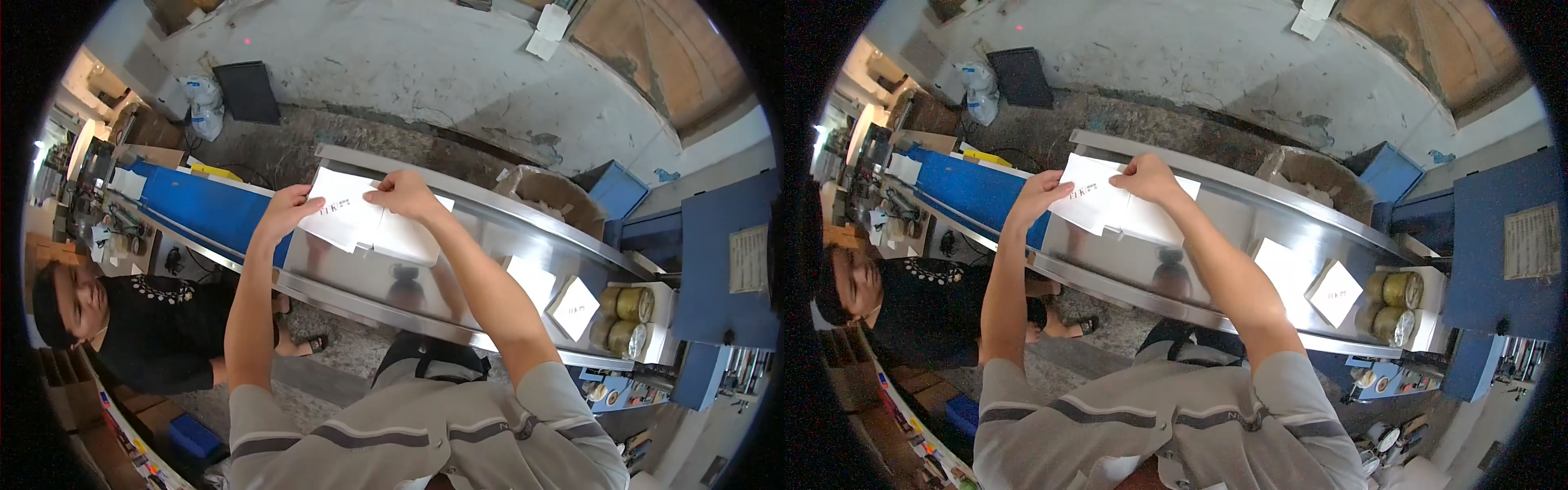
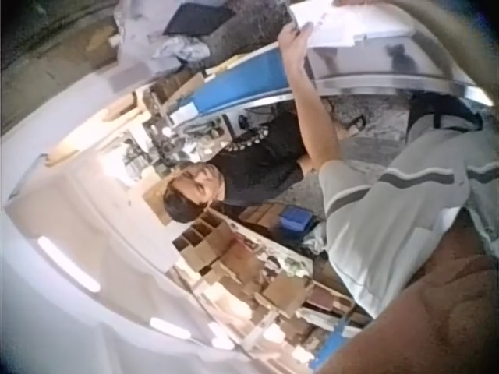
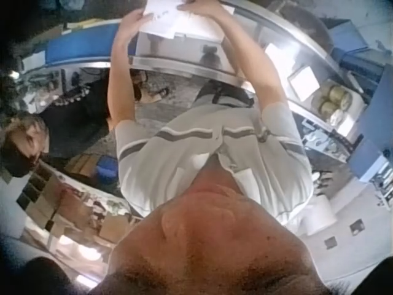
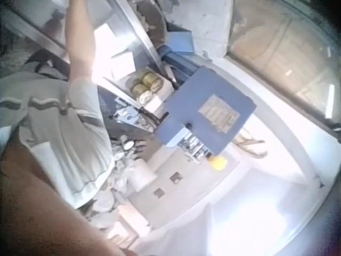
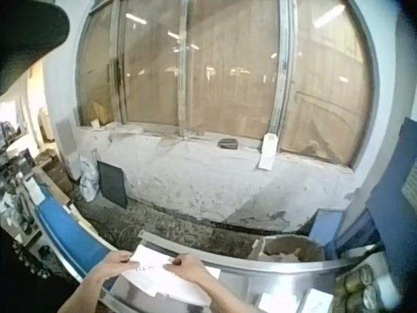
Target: Inspecting and organizing packs of napkins as they are produced by an industrial machine.
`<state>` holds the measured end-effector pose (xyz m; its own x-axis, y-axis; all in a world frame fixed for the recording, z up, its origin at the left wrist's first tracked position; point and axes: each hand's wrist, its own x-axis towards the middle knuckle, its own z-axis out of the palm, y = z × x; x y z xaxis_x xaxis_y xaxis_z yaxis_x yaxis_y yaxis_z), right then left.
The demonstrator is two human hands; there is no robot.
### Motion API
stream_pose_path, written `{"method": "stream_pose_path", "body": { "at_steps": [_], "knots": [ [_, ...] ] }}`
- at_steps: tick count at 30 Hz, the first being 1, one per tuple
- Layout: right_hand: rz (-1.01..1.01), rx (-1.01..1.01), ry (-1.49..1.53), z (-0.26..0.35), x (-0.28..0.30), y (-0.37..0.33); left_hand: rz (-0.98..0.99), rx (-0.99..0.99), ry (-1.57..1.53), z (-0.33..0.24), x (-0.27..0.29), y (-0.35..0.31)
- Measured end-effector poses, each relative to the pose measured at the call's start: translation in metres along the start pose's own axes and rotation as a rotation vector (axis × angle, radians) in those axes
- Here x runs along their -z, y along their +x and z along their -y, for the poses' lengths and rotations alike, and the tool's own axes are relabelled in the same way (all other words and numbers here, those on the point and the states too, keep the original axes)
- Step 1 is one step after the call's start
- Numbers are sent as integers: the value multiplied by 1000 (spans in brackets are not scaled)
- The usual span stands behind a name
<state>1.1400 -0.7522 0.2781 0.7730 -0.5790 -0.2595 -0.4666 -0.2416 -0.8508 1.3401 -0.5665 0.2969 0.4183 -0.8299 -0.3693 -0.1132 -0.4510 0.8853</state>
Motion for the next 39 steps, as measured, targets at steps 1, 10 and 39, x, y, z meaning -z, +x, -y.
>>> {"method": "stream_pose_path", "body": {
  "at_steps": [1, 10, 39],
  "knots": [
    [2, 0, 2, 1, 0, 0, -1, 2, 1, 1, 2, 0],
    [58, 76, 58, 23, 26, 0, -95, -36, 19, -17, 4, -4],
    [-213, 106, -87, -12, 8, 0, -52, -25, -102, 15, -11, 9]
  ]
}}
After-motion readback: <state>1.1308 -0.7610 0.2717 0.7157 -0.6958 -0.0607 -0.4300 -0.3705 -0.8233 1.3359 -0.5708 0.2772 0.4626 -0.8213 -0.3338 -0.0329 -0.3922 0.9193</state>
